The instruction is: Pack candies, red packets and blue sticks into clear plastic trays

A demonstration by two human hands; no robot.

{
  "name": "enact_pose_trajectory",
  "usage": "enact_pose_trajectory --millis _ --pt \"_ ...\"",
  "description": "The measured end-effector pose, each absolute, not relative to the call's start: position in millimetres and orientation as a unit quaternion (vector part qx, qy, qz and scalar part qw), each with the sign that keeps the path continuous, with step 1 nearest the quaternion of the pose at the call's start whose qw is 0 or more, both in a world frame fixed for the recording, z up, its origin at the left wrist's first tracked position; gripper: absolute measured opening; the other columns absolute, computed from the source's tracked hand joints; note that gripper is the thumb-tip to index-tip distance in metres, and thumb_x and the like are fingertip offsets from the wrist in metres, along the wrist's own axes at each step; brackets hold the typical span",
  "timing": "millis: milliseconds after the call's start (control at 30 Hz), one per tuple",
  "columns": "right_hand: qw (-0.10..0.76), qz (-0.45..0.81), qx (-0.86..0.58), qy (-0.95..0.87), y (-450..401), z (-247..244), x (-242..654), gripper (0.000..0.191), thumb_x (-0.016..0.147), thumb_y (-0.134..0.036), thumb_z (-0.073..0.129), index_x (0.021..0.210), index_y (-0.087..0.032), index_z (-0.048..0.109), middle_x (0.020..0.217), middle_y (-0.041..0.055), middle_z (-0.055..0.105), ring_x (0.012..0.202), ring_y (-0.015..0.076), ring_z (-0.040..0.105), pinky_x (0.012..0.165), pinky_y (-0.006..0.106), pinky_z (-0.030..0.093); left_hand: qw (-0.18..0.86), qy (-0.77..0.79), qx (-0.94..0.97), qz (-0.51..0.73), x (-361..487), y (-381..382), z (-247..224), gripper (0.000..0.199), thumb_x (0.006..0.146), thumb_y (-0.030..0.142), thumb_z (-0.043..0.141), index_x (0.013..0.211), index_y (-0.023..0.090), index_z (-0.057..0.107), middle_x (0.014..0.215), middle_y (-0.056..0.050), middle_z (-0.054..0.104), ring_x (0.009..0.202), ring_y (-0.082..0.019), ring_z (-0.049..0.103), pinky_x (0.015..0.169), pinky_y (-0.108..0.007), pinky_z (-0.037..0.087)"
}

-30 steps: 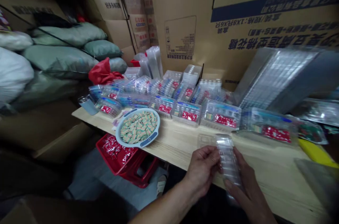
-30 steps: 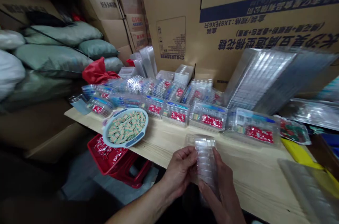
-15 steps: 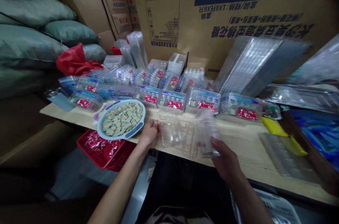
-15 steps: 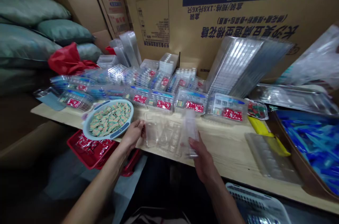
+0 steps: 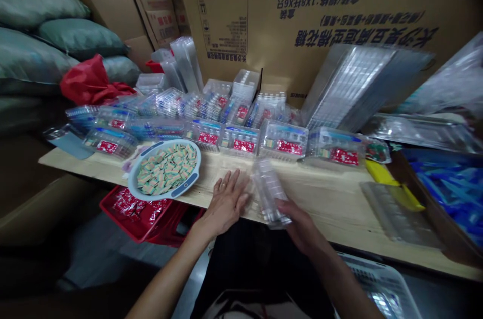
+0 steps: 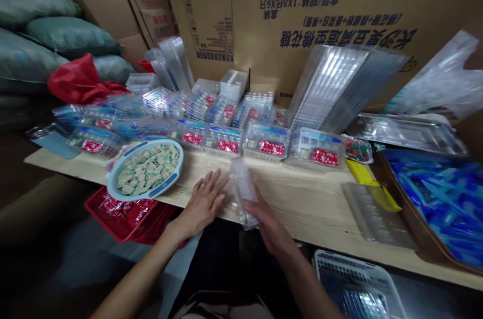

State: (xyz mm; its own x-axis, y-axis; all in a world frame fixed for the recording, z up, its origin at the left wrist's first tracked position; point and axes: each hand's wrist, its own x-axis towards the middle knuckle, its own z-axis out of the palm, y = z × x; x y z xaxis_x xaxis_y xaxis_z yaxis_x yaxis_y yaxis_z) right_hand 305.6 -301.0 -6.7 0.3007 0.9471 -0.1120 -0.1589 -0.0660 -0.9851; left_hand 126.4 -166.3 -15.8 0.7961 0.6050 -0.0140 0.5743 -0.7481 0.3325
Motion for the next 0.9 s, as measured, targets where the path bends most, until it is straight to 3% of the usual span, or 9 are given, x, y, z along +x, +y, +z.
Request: enact_pose_trajectory --millis 133,267,367,500,700,833,900 --pt "0.558 0.552 -0.518 -0.340 -298 -3 316 0.072 0.084 -0.056 0.066 0.151 -0.032 0.052 0.145 0.0016 0.061 0.137 0.0351 0.052 0.116 0.054 0.040 0.143 0.359 0.922 0.011 115 -146 -16 0.056 0.106 0.045 0.029 0.158 0.026 0.038 0.168 -0.011 0.030 0.157 -0.035 0.020 0.123 -0.060 0.023" --pt "0.522 0.544 -0.549 -0.361 -320 7 366 0.070 0.083 -0.052 0.069 0.148 -0.034 0.055 0.152 -0.0005 0.054 0.144 0.0339 0.044 0.123 0.054 0.028 0.161 0.342 0.925 -0.032 126 -155 -22 0.070 0.101 0.061 0.038 0.162 0.028 0.028 0.171 -0.015 0.016 0.156 -0.041 0.017 0.118 -0.063 0.029" --pt "0.502 0.524 -0.592 -0.350 -347 9 404 0.068 0.082 -0.054 0.068 0.145 -0.031 0.059 0.151 0.0017 0.055 0.145 0.0353 0.044 0.124 0.055 0.025 0.169 0.279 0.945 -0.030 162 -186 -29 0.077 0.097 0.062 0.050 0.163 0.031 0.024 0.171 -0.017 0.009 0.157 -0.043 0.009 0.118 -0.065 0.029" --pt "0.492 0.505 -0.630 -0.325 -377 8 434 0.065 0.079 -0.053 0.071 0.139 -0.030 0.064 0.146 0.0039 0.060 0.142 0.0345 0.047 0.124 0.054 0.026 0.174 0.211 0.962 -0.018 223 -234 -37 0.079 0.095 0.052 0.060 0.162 0.027 0.027 0.170 -0.021 0.010 0.157 -0.044 0.009 0.116 -0.064 0.034" --pt "0.522 0.502 -0.628 -0.284 -393 11 452 0.067 0.074 -0.054 0.073 0.135 -0.026 0.067 0.127 0.0095 0.072 0.131 0.0359 0.057 0.116 0.056 0.038 0.146 0.191 0.971 -0.003 267 -258 -44 0.057 0.101 0.036 0.052 0.155 0.021 0.042 0.168 -0.023 0.020 0.155 -0.045 0.020 0.113 -0.061 0.038" --pt "0.541 0.459 -0.649 -0.275 -401 17 448 0.072 0.073 -0.056 0.073 0.137 -0.026 0.065 0.132 0.0098 0.069 0.134 0.0380 0.054 0.116 0.056 0.039 0.190 0.192 0.962 0.049 262 -256 -38 0.064 0.095 0.036 0.065 0.154 0.023 0.043 0.168 -0.021 0.024 0.155 -0.046 0.020 0.115 -0.065 0.032" --pt "0.543 0.403 -0.677 -0.289 -403 20 436 0.073 0.077 -0.058 0.071 0.143 -0.028 0.060 0.144 0.0071 0.061 0.143 0.0365 0.046 0.121 0.054 0.032 0.288 0.191 0.930 0.125 255 -257 -27 0.065 0.090 0.037 0.072 0.149 0.023 0.049 0.163 -0.020 0.036 0.152 -0.042 0.029 0.116 -0.062 0.031"
